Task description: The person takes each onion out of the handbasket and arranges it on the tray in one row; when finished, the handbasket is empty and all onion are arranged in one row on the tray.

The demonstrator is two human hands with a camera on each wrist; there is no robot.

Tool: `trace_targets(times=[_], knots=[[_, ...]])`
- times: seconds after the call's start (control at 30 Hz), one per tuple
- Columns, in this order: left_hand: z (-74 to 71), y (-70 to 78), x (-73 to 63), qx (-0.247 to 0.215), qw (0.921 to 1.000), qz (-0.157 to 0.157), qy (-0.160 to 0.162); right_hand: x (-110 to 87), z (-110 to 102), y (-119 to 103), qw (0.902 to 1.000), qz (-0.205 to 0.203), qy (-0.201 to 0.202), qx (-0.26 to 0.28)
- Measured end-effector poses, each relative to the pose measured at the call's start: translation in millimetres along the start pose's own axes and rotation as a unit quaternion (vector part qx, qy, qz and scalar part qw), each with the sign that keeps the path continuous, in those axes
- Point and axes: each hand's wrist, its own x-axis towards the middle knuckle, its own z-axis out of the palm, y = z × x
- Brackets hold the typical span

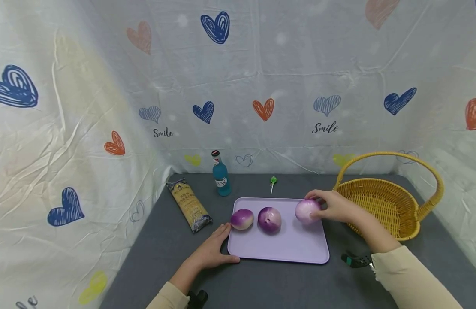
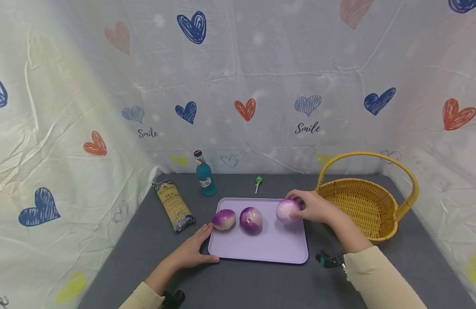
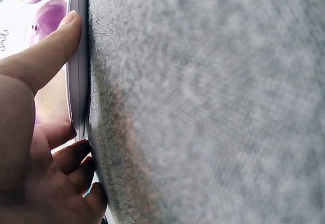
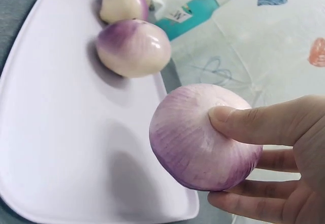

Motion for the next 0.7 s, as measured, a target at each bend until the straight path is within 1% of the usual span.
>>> trace_targets(times=[0.13,0.37,0.47,0.6,0.7], knots=[[0.0,0.6,0.1,-0.006,1.0000,0.005,0.002,2.1,6.4,2.0,1.0000,-0.003,-0.008,-0.002],[-0.4,-0.1,0.8,-0.007,0.9999,0.007,0.004,4.1,17.4,6.0,0.9998,-0.018,-0.001,-0.012],[-0.8,-0.2,0.8,-0.006,0.9999,0.009,0.005,5.6,22.0,7.7,0.9997,-0.022,-0.009,-0.005],[-0.8,-0.6,0.9,-0.004,0.9999,0.009,0.005,6.7,25.7,8.7,0.9995,-0.010,-0.028,0.010],[-0.9,-0.5,0.7,-0.004,0.9999,0.008,0.006,7.0,27.3,9.0,0.9993,-0.003,-0.035,0.010]])
